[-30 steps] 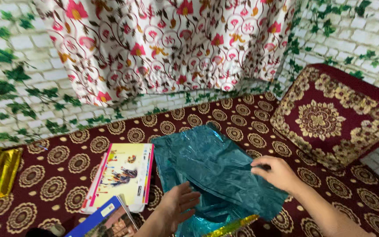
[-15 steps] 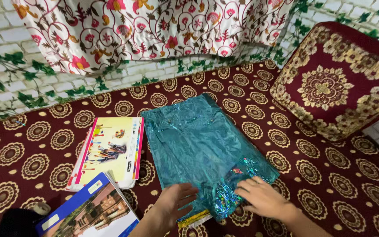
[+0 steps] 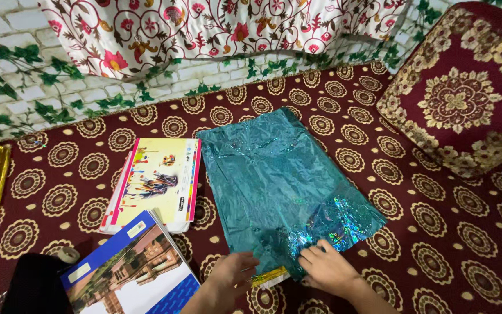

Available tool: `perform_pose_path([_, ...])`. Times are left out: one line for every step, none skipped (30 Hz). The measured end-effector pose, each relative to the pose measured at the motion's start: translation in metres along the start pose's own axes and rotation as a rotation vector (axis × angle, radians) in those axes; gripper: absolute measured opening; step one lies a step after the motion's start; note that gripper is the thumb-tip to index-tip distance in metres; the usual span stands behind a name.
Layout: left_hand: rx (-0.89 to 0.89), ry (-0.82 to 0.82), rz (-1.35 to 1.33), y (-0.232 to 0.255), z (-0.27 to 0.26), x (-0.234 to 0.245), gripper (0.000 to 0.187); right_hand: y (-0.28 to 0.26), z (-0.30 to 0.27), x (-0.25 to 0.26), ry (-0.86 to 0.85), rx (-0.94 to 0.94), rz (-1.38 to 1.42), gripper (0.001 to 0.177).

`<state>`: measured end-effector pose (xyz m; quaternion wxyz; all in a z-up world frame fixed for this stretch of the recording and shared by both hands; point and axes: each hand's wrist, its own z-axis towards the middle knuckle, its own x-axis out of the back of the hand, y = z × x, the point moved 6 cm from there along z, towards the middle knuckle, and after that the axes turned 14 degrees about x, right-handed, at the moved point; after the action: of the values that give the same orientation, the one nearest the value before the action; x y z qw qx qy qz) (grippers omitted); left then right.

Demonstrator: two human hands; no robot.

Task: The person wraps a book with gold holographic paper, folds the edges, and secures them with tape. They then place the wrapped book aside and begin wrapping another book with teal holographic paper, folding and taping the edges.

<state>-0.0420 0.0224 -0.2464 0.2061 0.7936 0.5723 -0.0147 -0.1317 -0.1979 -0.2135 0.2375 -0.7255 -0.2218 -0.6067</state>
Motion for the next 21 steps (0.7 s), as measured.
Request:
perform_pose_path([-0.003, -0.001, -0.014, 0.001, 0.001, -0.002, 0.052, 0.002, -0.001, -0.002, 0.033, 0.017, -0.089, 0.032])
perform_pose_path([-0.002, 0.0, -0.028, -0.001, 0.002, -0.003, 0.051, 0.0, -0.002, -0.005, 0.066, 0.034, -0.174, 0.024])
perform_pose_path([-0.001, 0.001, -0.041, -0.003, 0.003, -0.005, 0.051, -0.001, -0.003, -0.008, 0.099, 0.05, -0.259, 0.016])
perform_pose_path([0.01, 0.005, -0.035, -0.005, 0.006, -0.007, 0.05, 0.003, -0.005, -0.01, 0.157, -0.029, -0.18, 0.012])
perform_pose_path([0.021, 0.009, -0.03, -0.006, 0.008, -0.01, 0.05, 0.008, -0.007, -0.01, 0.214, -0.107, -0.1, 0.009])
perform_pose_path([0.032, 0.013, -0.024, -0.009, 0.011, -0.012, 0.05, 0.011, -0.008, -0.009, 0.27, -0.186, -0.02, 0.007])
perform_pose_path([0.004, 0.012, -0.023, -0.011, 0.011, -0.012, 0.049, 0.013, -0.009, -0.005, 0.347, -0.229, 0.062, 0.009])
perform_pose_path([-0.027, 0.008, -0.02, -0.01, 0.011, -0.014, 0.049, 0.017, -0.009, 0.003, 0.426, -0.274, 0.139, 0.011])
perform_pose_path([-0.058, 0.005, -0.017, -0.009, 0.01, -0.018, 0.048, 0.022, -0.01, 0.013, 0.506, -0.318, 0.217, 0.013])
perform_pose_path([-0.049, 0.021, 0.024, -0.009, 0.009, -0.021, 0.048, 0.025, -0.009, 0.021, 0.485, -0.37, 0.277, 0.013])
perform_pose_path([-0.039, 0.038, 0.064, -0.005, 0.006, -0.028, 0.048, 0.029, -0.009, 0.032, 0.463, -0.422, 0.336, 0.012])
perform_pose_path([-0.033, 0.056, 0.104, 0.0, 0.002, -0.034, 0.047, 0.035, -0.005, 0.045, 0.442, -0.471, 0.395, 0.012])
perform_pose_path([-0.162, 0.056, 0.19, 0.012, -0.008, -0.041, 0.048, 0.04, 0.0, 0.066, 0.491, -0.43, 0.402, 0.012])
perform_pose_path([-0.289, 0.056, 0.277, 0.024, -0.022, -0.049, 0.048, 0.043, 0.004, 0.088, 0.539, -0.39, 0.41, 0.011])
perform_pose_path([-0.416, 0.056, 0.363, 0.036, -0.037, -0.058, 0.05, 0.046, 0.01, 0.112, 0.586, -0.35, 0.419, 0.011])
perform_pose_path([-0.371, 0.013, 0.291, 0.045, -0.048, -0.064, 0.052, 0.047, 0.013, 0.138, 0.633, -0.308, 0.372, 0.012])
perform_pose_path([-0.326, -0.029, 0.22, 0.059, -0.06, -0.072, 0.056, 0.046, 0.013, 0.165, 0.678, -0.265, 0.325, 0.014])
perform_pose_path([-0.291, -0.066, 0.111, 0.072, -0.072, -0.078, 0.059, 0.043, 0.014, 0.191, 0.724, -0.221, 0.278, 0.016])
perform_pose_path([-0.255, -0.102, 0.003, 0.087, -0.083, -0.084, 0.063, 0.04, 0.018, 0.212, 0.709, -0.189, 0.282, 0.017])
perform_pose_path([-0.241, -0.145, -0.006, 0.104, -0.093, -0.093, 0.063, 0.037, 0.022, 0.232, 0.696, -0.156, 0.287, 0.017])
perform_pose_path([-0.227, -0.188, -0.014, 0.12, -0.102, -0.101, 0.064, 0.032, 0.027, 0.249, 0.682, -0.122, 0.291, 0.018])
